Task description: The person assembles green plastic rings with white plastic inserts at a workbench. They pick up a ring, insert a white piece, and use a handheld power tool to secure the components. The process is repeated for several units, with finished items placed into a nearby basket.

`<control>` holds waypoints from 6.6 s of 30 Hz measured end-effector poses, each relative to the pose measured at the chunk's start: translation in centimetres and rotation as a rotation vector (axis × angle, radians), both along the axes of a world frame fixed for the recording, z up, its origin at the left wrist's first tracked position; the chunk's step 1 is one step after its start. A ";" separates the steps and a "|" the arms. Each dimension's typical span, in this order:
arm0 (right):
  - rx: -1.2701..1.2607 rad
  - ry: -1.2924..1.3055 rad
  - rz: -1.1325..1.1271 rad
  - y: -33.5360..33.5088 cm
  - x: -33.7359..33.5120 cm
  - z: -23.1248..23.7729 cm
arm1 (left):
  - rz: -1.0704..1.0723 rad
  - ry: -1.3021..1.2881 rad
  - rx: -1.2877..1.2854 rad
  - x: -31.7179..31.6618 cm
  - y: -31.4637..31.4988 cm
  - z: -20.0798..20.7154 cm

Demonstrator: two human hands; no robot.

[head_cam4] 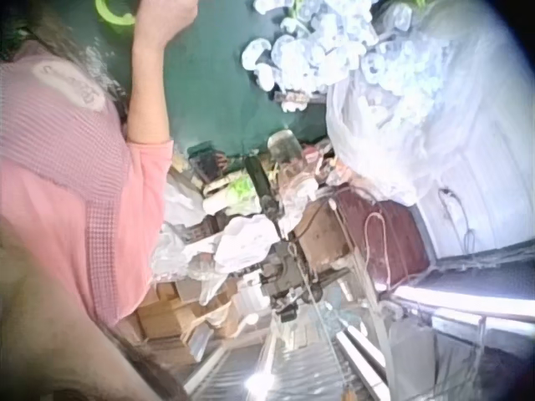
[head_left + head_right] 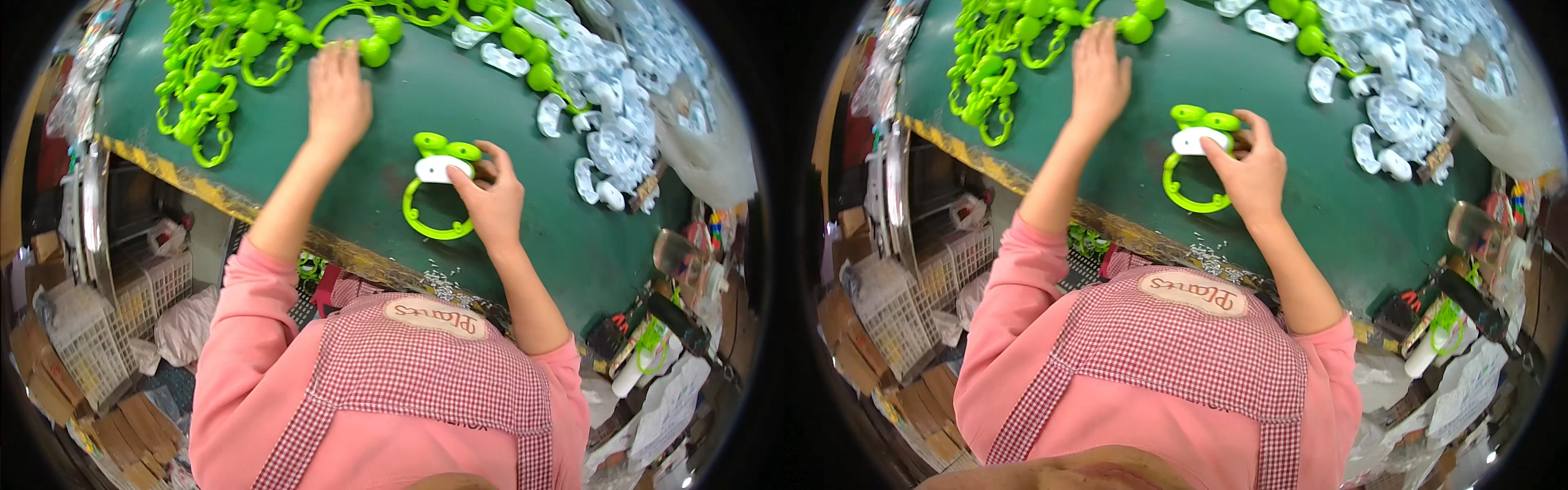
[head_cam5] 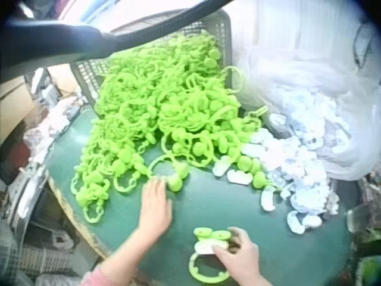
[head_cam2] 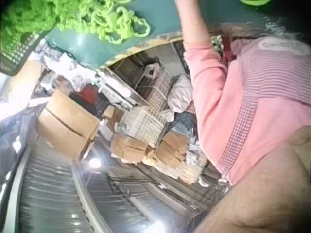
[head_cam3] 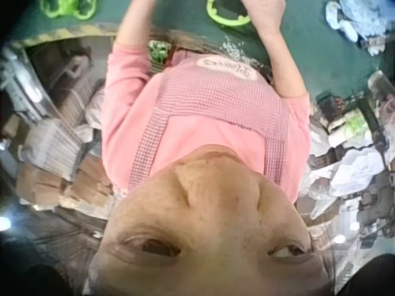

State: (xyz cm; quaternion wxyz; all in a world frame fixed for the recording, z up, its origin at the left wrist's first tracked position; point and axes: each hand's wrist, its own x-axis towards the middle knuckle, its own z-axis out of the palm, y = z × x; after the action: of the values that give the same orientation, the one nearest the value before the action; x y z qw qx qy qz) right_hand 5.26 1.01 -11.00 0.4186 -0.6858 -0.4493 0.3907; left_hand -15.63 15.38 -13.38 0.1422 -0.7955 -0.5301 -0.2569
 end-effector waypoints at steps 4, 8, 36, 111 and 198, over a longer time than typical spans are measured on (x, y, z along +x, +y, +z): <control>0.143 -0.280 0.115 0.3 1.9 0.7 | -0.082 0.042 -0.168 -1.1 3.9 0.1; 0.498 -0.714 -0.033 1.9 10.2 0.7 | -0.193 -0.390 0.077 0.2 1.7 2.5; 0.518 -1.170 0.448 14.1 7.9 0.3 | -0.278 -1.472 -1.542 6.4 -16.5 8.0; 0.488 -0.627 -0.065 -11.8 15.0 2.9 | -0.209 -1.373 -1.861 13.5 -18.5 4.6; -0.176 0.097 -0.125 -13.1 8.7 0.7 | -0.554 -0.474 -0.864 11.9 -19.9 3.5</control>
State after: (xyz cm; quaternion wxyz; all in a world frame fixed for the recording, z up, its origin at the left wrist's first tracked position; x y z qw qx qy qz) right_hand 14.01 -12.11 -10.32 0.4014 -0.7268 -0.3490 0.4345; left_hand -3.72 -4.56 -9.90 -0.3920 -0.8115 -0.3760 -0.2156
